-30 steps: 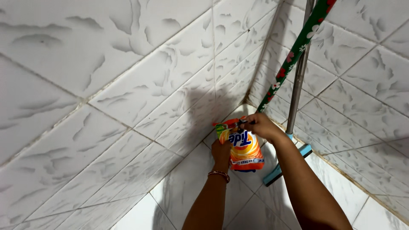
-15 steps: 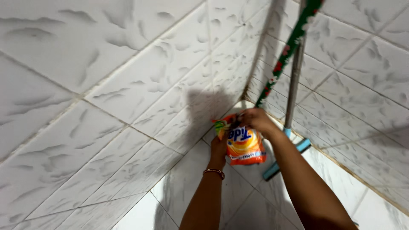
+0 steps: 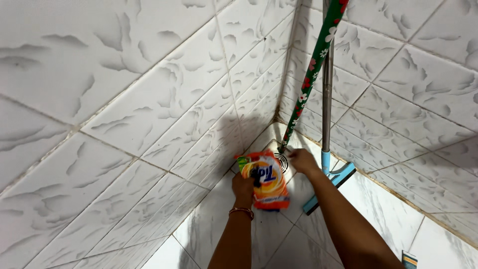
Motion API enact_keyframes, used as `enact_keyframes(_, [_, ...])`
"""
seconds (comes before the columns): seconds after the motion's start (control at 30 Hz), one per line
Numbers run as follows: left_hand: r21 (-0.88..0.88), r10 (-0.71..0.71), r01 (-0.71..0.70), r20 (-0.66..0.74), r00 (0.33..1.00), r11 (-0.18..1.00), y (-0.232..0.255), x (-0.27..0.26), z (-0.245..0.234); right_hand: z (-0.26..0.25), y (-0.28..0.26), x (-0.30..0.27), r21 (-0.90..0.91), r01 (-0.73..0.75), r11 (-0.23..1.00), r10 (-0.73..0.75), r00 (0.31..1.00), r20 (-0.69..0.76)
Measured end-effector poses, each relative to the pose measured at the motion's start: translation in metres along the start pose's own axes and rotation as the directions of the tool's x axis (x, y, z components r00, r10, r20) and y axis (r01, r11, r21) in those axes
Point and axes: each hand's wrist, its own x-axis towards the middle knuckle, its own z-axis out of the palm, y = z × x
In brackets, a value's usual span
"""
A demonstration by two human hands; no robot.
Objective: The person pours liquid detergent from a pouch into a red bucket on the bathroom floor. They then move to the sink to rinse their hands and the pouch under running water before returning to the bucket area.
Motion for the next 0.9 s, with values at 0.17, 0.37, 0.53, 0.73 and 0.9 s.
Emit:
enact_keyframes(0.17, [0.304,0.077,-0.016,-0.19,0.979,0.953,-0.003,-0.019,-0.006,0.033,0.055,0.009,-0.327,0.003,0.945,0.033,0.994,0.104])
enact_keyframes(0.37, [0.325,0.097,-0.019,-0.224,0.97,0.946,0.003,-0.026,-0.003,0.054,-0.001,-0.023,-0.547,0.076,0.833,0.091,0.958,0.271])
enact_keyframes(0.53, [0.487,0.218,-0.07,-0.254,0.942,0.871,-0.002,-0.032,0.003,0.065,-0.025,-0.023,-0.627,0.152,0.764,-0.048,0.983,0.18])
enact_keyframes(0.73, [0.484,0.126,0.006,-0.239,0.963,0.875,0.005,-0.034,0.008,0.05,-0.037,-0.019,-0.655,-0.054,0.754,0.148,0.985,0.089])
enact_keyframes(0.9, [0.533,0.137,0.018,-0.249,0.959,0.846,0.007,-0.042,0.003,0.058,-0.005,-0.032,-0.587,-0.161,0.793,0.223,0.974,0.034])
